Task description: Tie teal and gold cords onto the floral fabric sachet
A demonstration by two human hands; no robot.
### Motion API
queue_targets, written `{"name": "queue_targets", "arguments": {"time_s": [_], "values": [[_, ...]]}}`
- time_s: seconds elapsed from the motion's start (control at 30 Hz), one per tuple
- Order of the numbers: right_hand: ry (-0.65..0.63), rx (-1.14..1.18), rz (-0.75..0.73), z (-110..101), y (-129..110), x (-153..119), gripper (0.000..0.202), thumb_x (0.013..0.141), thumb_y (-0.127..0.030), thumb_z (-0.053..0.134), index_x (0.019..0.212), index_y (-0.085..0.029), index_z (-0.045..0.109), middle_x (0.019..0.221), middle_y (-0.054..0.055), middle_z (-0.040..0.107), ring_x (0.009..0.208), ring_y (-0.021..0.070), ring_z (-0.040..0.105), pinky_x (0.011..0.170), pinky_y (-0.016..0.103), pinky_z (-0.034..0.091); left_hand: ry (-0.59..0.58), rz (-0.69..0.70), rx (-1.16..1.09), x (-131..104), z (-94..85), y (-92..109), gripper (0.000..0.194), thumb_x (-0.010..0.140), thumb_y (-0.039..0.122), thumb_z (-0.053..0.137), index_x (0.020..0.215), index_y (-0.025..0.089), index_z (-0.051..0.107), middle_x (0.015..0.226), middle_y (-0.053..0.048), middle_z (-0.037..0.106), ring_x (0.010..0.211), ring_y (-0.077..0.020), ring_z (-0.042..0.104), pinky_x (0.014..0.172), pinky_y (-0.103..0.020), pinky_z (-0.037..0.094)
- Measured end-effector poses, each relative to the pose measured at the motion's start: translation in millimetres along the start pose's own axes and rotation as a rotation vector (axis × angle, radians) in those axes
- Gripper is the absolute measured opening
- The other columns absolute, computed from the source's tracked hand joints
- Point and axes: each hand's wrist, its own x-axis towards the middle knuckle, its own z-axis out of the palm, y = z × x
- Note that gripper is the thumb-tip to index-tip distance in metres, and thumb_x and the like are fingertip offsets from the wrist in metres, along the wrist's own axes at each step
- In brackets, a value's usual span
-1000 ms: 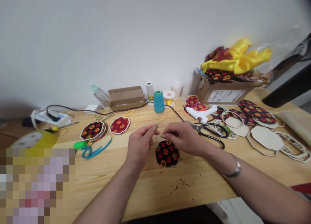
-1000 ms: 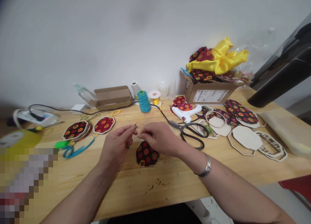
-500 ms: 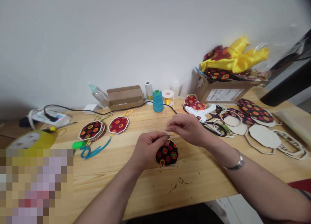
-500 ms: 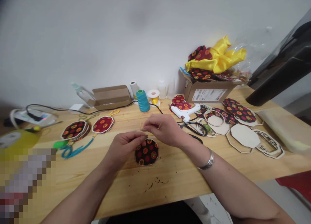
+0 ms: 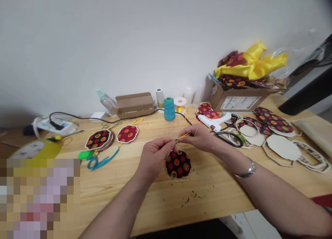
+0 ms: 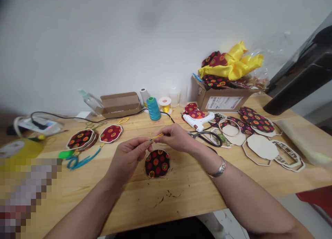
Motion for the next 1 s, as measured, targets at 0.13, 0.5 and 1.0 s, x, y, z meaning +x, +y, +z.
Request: {"name": "queue_targets", "arguments": {"time_s": [0.13,0.5,1.0], "values": [[-0.058,0.056,0.025,6,-2,-1,0.028,0.076,-0.036,0.061,0.072,-0.010,0.068,0.060,0.000,0.060,0.056,0.0090,0.048,0.053,0.021,0.036,-0.030,0.005,-0.032,0,-1.5,-3,0.017,0.074,0.031,0.065,0.069,0.015,0.069,0.062,0.000,0.062,0.045,-0.0029,0.033,0.043,-0.019,0.025],[-0.184,-0.041,0.125,8,-3,-5,0.030,0.077,-0.038,0.056,0.078,-0.012,0.070,0.060,-0.001,0.056,0.056,0.0078,0.043,0.051,0.019,0.032,-0.042,0.015,-0.083,2,-1.8,-4,0.020,0.077,0.031,0.061,0.067,0.014,0.064,0.056,0.003,0.054,0.044,-0.0028,0.028,0.043,-0.020,0.019],[-0.239,-0.153,0.003,2,-19,-12,0.022,0.079,-0.030,0.057,0.075,-0.013,0.070,0.059,-0.002,0.057,0.055,0.0074,0.044,0.052,0.019,0.033,0.170,0.188,0.330,0,0.4,1,0.015,0.078,0.024,0.058,0.067,0.017,0.064,0.059,0.003,0.059,0.053,-0.0077,0.045,0.052,-0.019,0.036]]}}
